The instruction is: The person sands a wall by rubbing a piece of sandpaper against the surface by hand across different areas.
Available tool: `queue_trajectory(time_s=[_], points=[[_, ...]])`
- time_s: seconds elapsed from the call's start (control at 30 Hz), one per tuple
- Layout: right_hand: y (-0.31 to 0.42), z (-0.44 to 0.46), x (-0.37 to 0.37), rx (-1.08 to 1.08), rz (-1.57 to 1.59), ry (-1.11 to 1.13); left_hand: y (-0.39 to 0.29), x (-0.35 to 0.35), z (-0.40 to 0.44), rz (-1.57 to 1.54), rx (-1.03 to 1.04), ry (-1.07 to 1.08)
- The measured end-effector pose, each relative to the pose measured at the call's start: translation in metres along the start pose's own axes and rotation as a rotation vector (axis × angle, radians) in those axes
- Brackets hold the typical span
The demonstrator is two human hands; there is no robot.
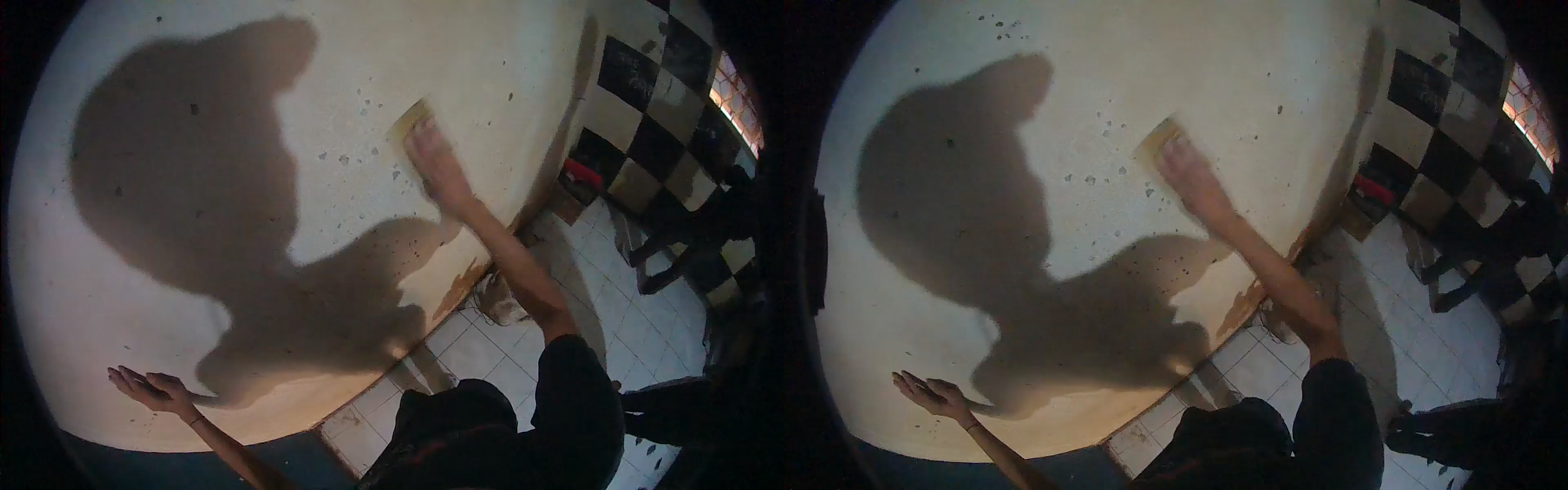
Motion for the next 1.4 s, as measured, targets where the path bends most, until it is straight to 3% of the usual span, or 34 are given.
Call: queue_trajectory(time_s=[0.03, 0.13, 0.17, 0.2, 0.23, 0.3, 0.33, 0.37, 0.4, 0.43, 0.5, 0.53, 0.57, 0.6, 0.63, 0.7, 0.73, 0.77, 0.8, 0.83, 0.9, 0.93, 0.97, 1.03, 1.1, 1.13, 1.2, 1.3, 1.33, 1.4], points=[[0.002, 0.022, -0.029, 0.216, 0.01, -0.147, 0.0, 0.0, 0.0, 0.015, 0.019, 0.007], [0.033, 0.04, -0.032, 0.386, 0.175, -0.268, -0.005, 0.003, 0.002, -0.062, -0.028, -0.027], [0.048, 0.035, -0.022, 0.266, 0.137, -0.234, -0.007, 0.003, 0.004, -0.099, -0.03, -0.046], [0.05, 0.016, 0.002, 0.129, 0.083, -0.062, -0.008, 0.003, 0.003, -0.102, -0.027, -0.048], [0.047, 0.009, 0.005, 0.131, 0.083, -0.066, -0.006, 0.002, 0.0, -0.051, -0.03, -0.018], [0.05, -0.008, 0.013, -0.393, -0.014, 0.135, -0.003, 0.002, 0.001, 0.0, -0.017, 0.015], [0.033, 0.0, 0.006, -0.399, -0.1, 0.137, -0.001, 0.002, -0.002, -0.007, 0.001, 0.01], [0.01, 0.014, -0.01, -0.294, -0.007, -0.012, -0.002, 0.002, -0.001, -0.013, 0.018, 0.004], [-0.004, 0.029, -0.028, 0.025, -0.096, 0.001, -0.003, 0.002, 0.001, -0.012, 0.018, 0.003], [0.003, 0.037, -0.036, 0.023, -0.098, 0.0, -0.007, 0.002, 0.005, 0.0, 0.014, 0.009], [0.013, 0.05, -0.046, 0.338, 0.195, -0.298, -0.013, 0.001, 0.006, 0.008, 0.0, 0.012], [0.034, 0.048, -0.031, 0.318, 0.172, -0.181, -0.013, 0.001, 0.007, 0.02, 0.013, 0.013], [0.037, 0.036, -0.001, 0.035, -0.033, -0.118, -0.012, 0.0, 0.008, 0.032, 0.031, 0.018], [0.053, 0.025, 0.009, -0.127, 0.151, 0.0, -0.01, 0.0, 0.005, 0.029, 0.031, 0.017], [0.048, 0.022, 0.005, -0.123, 0.152, -0.003, -0.005, 0.0, 0.002, 0.041, 0.034, 0.033], [0.03, 0.03, -0.013, -0.413, -0.092, 0.055, -0.002, -0.001, -0.003, 0.063, 0.042, 0.041], [-0.003, 0.036, -0.012, -0.271, -0.409, 0.061, -0.004, -0.001, -0.003, 0.032, -0.01, 0.036], [-0.015, 0.052, -0.034, -0.063, -0.089, -0.101, -0.005, -0.001, -0.002, -0.001, -0.061, 0.033], [-0.018, 0.068, -0.059, 0.229, 0.134, -0.128, -0.008, 0.0, 0.001, -0.053, -0.063, -0.009], [-0.009, 0.071, -0.065, 0.226, 0.133, -0.128, -0.007, -0.002, 0.002, -0.052, -0.065, -0.011], [0.014, 0.074, -0.063, 0.442, 0.293, -0.282, -0.004, -0.003, 0.002, 0.025, 0.002, 0.026], [0.031, 0.073, -0.047, 0.271, 0.177, -0.231, -0.003, -0.004, 0.002, 0.02, -0.005, 0.023], [0.036, 0.064, -0.025, -0.035, 0.068, -0.185, -0.006, -0.005, 0.004, 0.021, -0.009, 0.022], [0.041, 0.05, -0.015, -0.316, 0.002, 0.108, -0.007, -0.007, 0.005, 0.008, -0.037, 0.023], [0.008, 0.066, -0.043, -0.241, -0.159, 0.086, -0.003, -0.007, 0.002, -0.001, -0.037, 0.024], [-0.012, 0.079, -0.062, -0.082, -0.305, 0.007, -0.01, -0.008, 0.005, 0.004, -0.071, 0.03], [-0.039, 0.098, -0.086, 0.26, 0.099, -0.307, -0.02, -0.007, 0.005, -0.014, -0.154, 0.039], [-0.026, 0.103, -0.071, 0.291, 0.172, -0.28, -0.049, -0.004, 0.018, -0.006, -0.214, 0.008], [0.013, 0.101, -0.075, 0.182, 0.084, -0.215, -0.061, 0.002, 0.018, -0.021, -0.222, -0.012], [0.022, 0.097, -0.064, -0.146, -0.069, -0.036, -0.094, 0.023, 0.014, -0.122, -0.287, -0.043]])
Point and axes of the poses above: each hand's wrist, its own z-axis towards the middle knuckle, its own x-axis out of the palm, y = z × x, the point moved 2 cm from there along z, towards the middle knuckle, and after that the axes turned 9 degrees about x, right-handed, at the moved point
